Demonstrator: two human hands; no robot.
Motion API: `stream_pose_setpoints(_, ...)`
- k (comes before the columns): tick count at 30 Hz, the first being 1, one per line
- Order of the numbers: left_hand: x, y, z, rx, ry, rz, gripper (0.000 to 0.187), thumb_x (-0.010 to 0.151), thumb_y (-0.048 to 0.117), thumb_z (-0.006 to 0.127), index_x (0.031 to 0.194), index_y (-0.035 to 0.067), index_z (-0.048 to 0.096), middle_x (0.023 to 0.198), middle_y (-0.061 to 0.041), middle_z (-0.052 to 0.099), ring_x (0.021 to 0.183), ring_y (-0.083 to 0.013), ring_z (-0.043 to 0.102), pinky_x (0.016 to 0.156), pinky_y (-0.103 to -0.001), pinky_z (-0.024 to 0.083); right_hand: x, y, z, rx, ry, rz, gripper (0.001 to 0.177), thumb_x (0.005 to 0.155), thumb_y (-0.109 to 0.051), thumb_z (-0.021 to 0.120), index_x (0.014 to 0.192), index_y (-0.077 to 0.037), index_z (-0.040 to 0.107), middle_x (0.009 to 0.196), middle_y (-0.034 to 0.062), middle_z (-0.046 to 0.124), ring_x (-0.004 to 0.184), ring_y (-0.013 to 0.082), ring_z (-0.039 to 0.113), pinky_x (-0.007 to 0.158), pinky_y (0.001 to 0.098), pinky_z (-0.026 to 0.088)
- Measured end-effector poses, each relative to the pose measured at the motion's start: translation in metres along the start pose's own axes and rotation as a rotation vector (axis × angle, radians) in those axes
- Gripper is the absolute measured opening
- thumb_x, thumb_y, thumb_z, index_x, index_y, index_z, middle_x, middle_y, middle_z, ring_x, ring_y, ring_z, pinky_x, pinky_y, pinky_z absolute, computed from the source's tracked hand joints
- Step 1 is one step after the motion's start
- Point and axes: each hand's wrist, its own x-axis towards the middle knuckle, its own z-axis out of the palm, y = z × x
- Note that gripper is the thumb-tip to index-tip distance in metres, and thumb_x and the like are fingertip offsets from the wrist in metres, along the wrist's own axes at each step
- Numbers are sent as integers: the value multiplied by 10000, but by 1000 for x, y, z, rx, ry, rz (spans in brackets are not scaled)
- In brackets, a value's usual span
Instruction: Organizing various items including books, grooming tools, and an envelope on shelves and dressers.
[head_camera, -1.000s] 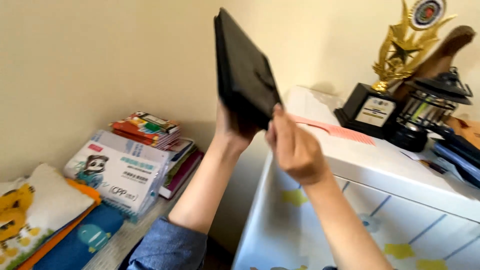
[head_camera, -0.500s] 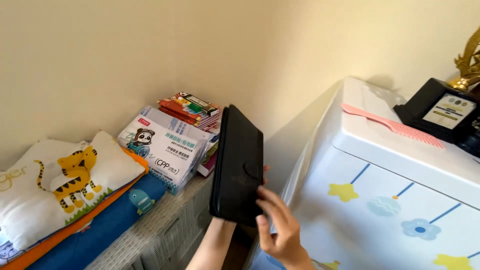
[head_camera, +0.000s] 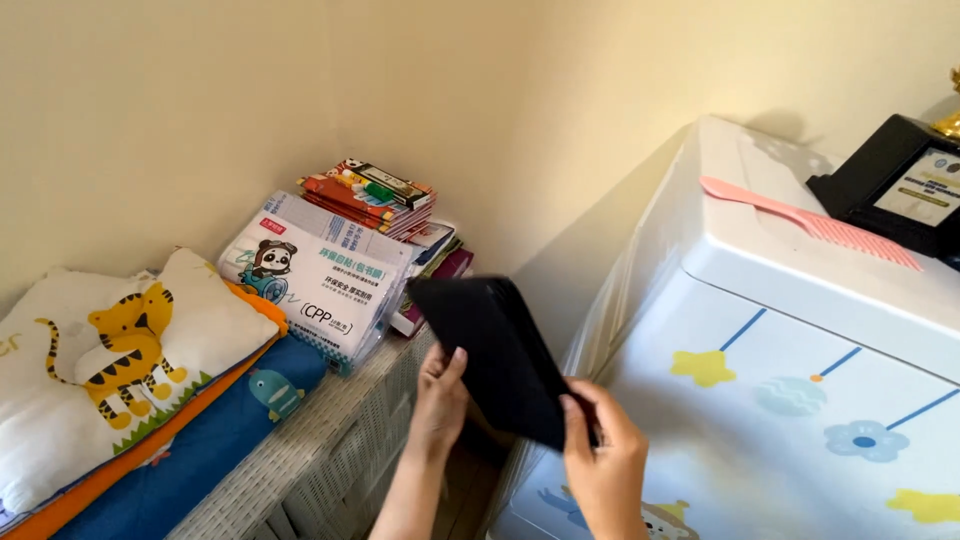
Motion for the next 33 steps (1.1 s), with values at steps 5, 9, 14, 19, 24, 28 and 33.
stream_pose_setpoints(5,-4,34,-21,228,-111,-18,365,766,-95,755,1060,103,669,1045,-51,723,1005,-169,686,912,-325,573,-2,37,1,-217,61,-18,267,876,42,671,1136,7,717,1042,147,764,881,227,765,796,328,593)
stream_pose_setpoints(9,-2,37,-39,268,-291,8,284,790,-194,726,882,64,647,921,-63,689,847,-152,668,741,-309,585,-5,6,7,-220,226,-82,333,911,64,600,1230,8,677,1178,159,692,995,265,710,899,342,578)
stream_pose_setpoints(14,-2,24,-44,295,-206,3,318,739,-241,684,848,54,639,907,-69,681,840,-161,677,739,-311,578,-8,-36,25,-339,239,-560,381,818,-55,723,1197,-45,687,1221,152,590,1125,298,590,947,412,488)
stream_pose_setpoints(19,-5,7,-39,295,-134,-47,360,672,-261,660,826,63,633,915,-47,675,846,-146,681,774,-312,596,5,-46,48,-349,-22,-655,512,698,-198,904,1179,-108,755,1075,93,609,995,281,566,844,412,463)
stream_pose_setpoints(24,-7,3,-54,279,-133,-1,376,666,-244,680,815,90,592,910,-17,630,888,-140,655,801,-290,542,11,-41,51,-73,-108,-599,406,724,-66,872,1118,-101,780,1016,52,639,912,206,633,761,322,527)
stream_pose_setpoints(28,-11,21,-53,427,-131,83,373,682,-253,722,779,80,585,887,-23,635,920,-151,669,844,-287,541,11,-40,45,184,-221,-366,213,806,16,752,1016,-21,757,932,68,675,804,148,728,691,274,620)
stream_pose_setpoints(33,-5,42,-64,650,-191,212,352,620,-252,664,734,56,538,845,-44,626,881,-169,670,841,-325,566,11,-24,38,-33,-96,7,210,772,-148,860,718,-17,705,689,12,682,626,130,626,609,269,513)
